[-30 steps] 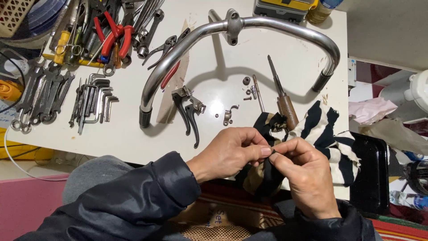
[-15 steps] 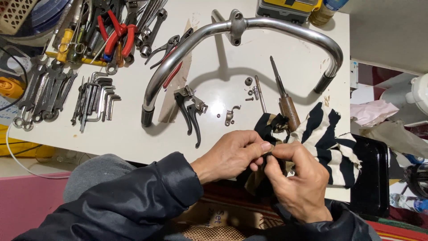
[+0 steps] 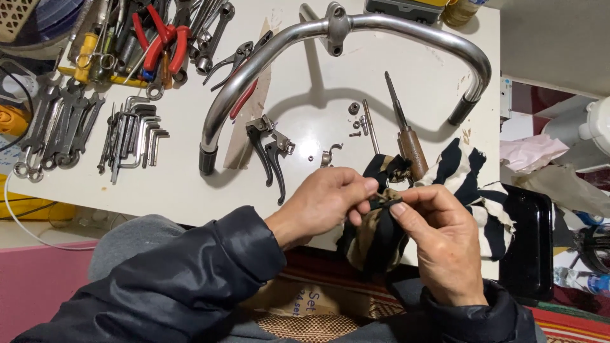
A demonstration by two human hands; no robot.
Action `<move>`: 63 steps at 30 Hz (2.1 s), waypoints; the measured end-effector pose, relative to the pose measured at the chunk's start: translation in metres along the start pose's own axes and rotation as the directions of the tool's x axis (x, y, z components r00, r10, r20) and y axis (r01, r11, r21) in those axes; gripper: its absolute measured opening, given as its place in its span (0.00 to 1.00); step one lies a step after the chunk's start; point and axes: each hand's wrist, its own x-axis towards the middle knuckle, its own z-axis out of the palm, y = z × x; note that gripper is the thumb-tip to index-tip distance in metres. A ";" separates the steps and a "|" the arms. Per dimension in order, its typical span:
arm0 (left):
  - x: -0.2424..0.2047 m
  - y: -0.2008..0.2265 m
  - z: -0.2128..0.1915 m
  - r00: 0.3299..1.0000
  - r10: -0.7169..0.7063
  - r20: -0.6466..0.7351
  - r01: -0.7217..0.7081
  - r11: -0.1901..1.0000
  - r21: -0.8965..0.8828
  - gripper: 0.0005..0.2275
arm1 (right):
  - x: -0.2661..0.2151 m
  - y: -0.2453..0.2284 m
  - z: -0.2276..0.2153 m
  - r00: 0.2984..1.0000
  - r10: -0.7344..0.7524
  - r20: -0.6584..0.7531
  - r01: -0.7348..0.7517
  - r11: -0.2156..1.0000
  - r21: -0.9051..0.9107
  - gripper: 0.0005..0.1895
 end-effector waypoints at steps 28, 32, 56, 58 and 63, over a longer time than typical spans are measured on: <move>-0.005 -0.017 0.006 0.868 0.496 0.000 -0.467 0.818 0.335 0.07 | 0.005 0.003 0.006 0.990 0.140 -0.016 -0.136 0.978 0.155 0.05; 0.004 -0.010 -0.002 0.938 0.341 -0.063 -0.318 0.918 0.236 0.08 | 0.007 0.001 0.003 0.991 0.086 -0.102 -0.076 0.993 0.092 0.06; 0.179 -0.058 -0.054 0.646 0.763 0.025 -0.311 0.233 0.921 0.12 | 0.019 -0.010 -0.038 0.913 0.044 -0.405 0.091 0.947 0.309 0.06; 0.186 -0.059 -0.054 0.638 0.769 0.044 -0.288 0.185 0.940 0.12 | 0.019 -0.010 -0.039 0.913 0.051 -0.406 0.079 0.952 0.296 0.06; 0.190 -0.060 -0.054 0.642 0.763 0.077 -0.283 0.143 0.948 0.10 | 0.018 -0.010 -0.037 0.922 0.033 -0.387 0.085 0.955 0.284 0.07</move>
